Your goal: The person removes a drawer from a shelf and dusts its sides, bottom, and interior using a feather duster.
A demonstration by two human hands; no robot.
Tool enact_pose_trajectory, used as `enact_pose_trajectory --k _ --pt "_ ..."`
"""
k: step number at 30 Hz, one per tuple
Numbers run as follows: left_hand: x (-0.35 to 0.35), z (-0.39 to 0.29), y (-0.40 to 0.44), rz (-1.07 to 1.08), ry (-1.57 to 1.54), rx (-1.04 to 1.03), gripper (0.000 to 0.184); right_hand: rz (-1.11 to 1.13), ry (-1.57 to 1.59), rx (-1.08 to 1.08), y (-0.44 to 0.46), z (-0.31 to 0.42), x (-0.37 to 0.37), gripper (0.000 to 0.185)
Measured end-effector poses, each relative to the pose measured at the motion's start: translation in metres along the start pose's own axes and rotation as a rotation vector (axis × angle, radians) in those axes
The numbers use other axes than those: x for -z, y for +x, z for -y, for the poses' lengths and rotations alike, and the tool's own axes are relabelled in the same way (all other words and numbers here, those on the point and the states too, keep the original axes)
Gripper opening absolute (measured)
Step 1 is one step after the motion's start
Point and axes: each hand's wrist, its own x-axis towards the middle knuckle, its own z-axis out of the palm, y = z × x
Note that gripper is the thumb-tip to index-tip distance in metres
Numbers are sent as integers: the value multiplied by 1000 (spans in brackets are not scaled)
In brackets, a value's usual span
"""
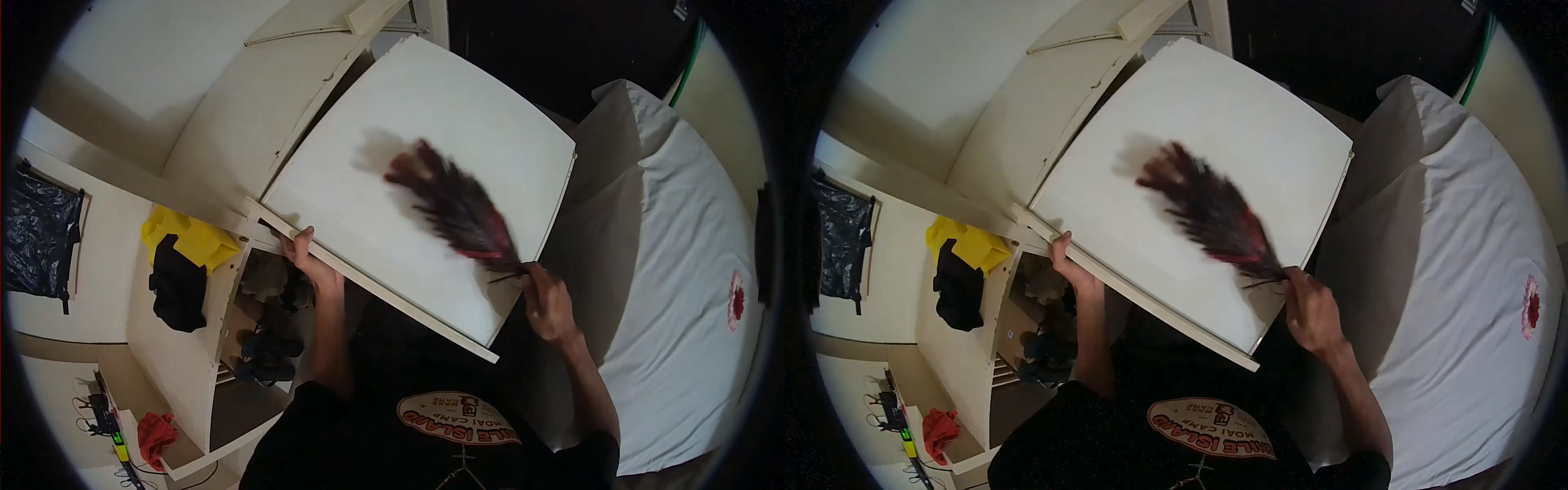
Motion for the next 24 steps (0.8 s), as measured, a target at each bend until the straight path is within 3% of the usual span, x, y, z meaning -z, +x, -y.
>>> enact_pose_trajectory --k 2,5,8,11,14,19,24 --pt "10 10 5 -1 -70 73 55 75 -35 58 6 3 -4 14" --pt "11 13 0 -23 -49 81 28 35 -136 28 8 1 0 13" --pt "33 13 2 4 -99 91 56 -61 -149 -42 5 -5 -1 12" --pt "-4 -9 -16 -119 15 -51 62 -56 -116 -32 2 -8 -6 12" --pt "-16 -23 -18 -31 10 -88 68 -63 -73 50 0 -7 -11 9" --pt "-24 -31 -16 3 58 -149 71 -158 -62 -66 -1 -7 -21 13" --pt "-24 -31 4 -9 128 -138 59 -18 -17 -122 4 3 -12 10"
